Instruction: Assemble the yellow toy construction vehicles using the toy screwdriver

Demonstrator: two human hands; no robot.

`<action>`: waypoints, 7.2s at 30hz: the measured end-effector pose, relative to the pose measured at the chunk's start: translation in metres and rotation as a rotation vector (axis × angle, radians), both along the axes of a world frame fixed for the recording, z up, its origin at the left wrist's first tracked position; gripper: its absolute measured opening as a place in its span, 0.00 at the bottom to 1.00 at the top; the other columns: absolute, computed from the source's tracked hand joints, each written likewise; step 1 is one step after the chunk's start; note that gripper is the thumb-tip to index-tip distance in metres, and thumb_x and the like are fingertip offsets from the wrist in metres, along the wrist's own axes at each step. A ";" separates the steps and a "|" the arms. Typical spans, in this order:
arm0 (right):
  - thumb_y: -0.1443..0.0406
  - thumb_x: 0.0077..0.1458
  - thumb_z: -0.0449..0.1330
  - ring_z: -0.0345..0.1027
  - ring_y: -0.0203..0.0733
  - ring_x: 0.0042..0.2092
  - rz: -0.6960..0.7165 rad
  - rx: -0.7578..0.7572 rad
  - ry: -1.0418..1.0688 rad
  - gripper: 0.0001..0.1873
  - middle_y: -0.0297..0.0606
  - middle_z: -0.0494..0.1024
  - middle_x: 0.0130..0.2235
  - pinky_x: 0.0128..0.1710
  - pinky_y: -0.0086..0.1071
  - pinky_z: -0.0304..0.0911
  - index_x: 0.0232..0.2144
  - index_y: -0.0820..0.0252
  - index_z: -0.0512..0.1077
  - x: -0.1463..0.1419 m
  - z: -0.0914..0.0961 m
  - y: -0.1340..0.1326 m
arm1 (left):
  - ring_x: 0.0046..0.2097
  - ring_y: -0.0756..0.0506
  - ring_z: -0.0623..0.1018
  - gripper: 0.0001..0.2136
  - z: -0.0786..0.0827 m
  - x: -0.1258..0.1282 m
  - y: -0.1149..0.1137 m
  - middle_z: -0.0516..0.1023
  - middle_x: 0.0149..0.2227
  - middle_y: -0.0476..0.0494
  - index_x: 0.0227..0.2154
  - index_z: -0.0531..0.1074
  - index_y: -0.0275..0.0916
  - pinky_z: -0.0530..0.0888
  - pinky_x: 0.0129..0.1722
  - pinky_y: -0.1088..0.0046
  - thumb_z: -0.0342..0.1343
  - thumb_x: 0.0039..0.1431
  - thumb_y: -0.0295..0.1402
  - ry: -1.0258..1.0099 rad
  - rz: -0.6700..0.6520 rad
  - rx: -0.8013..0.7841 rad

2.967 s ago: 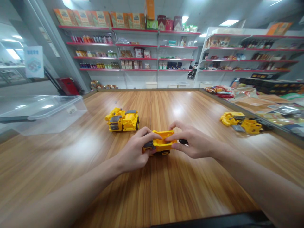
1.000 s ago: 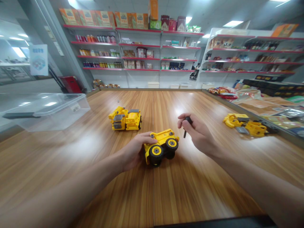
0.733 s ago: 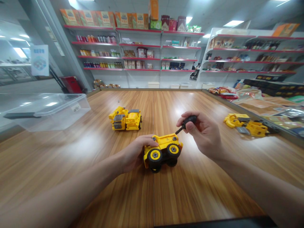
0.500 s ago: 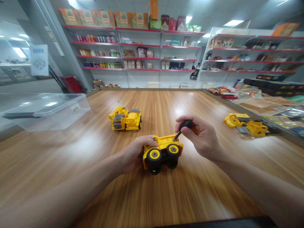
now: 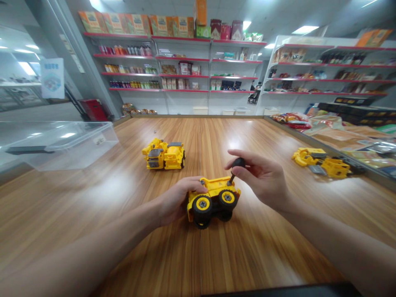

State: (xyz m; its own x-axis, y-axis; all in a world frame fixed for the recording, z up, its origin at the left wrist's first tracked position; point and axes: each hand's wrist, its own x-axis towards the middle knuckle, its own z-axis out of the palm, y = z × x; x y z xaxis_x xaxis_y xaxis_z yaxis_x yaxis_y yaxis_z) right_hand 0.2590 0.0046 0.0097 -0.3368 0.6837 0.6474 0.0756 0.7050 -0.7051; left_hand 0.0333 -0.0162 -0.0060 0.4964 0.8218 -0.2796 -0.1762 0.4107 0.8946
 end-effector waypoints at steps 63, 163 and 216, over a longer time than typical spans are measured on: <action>0.68 0.63 0.55 0.69 0.40 0.44 -0.039 0.129 -0.193 0.21 0.42 0.73 0.48 0.35 0.34 0.69 0.56 0.51 0.70 0.001 0.003 -0.001 | 0.34 0.47 0.76 0.08 0.002 0.005 -0.003 0.74 0.32 0.43 0.35 0.72 0.33 0.69 0.30 0.76 0.55 0.51 0.27 0.039 0.014 0.012; 0.51 0.58 0.54 0.57 0.31 0.19 -0.223 -0.600 -0.595 0.23 0.32 0.66 0.18 0.18 0.27 0.49 0.21 0.62 0.69 0.001 -0.012 0.023 | 0.45 0.43 0.71 0.17 0.001 -0.003 -0.002 0.67 0.43 0.40 0.44 0.71 0.38 0.70 0.48 0.63 0.59 0.53 0.40 0.961 0.278 1.190; 0.65 0.60 0.49 0.71 0.47 0.52 -0.877 -0.270 -1.097 0.20 0.45 0.77 0.50 0.47 0.31 0.62 0.51 0.58 0.73 0.071 0.039 0.057 | 0.66 0.34 0.56 0.28 -0.047 0.012 0.030 0.58 0.63 0.35 0.60 0.60 0.43 0.60 0.63 0.49 0.57 0.57 0.42 1.076 0.180 1.598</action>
State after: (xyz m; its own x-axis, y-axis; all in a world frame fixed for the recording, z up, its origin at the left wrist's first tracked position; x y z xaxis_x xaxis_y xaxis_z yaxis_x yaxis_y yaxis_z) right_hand 0.3304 0.0618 0.0485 0.0154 0.9870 0.1597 0.9941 0.0020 -0.1081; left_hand 0.0453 0.0137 -0.0529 0.5481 0.6007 0.5820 0.6781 -0.7265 0.1113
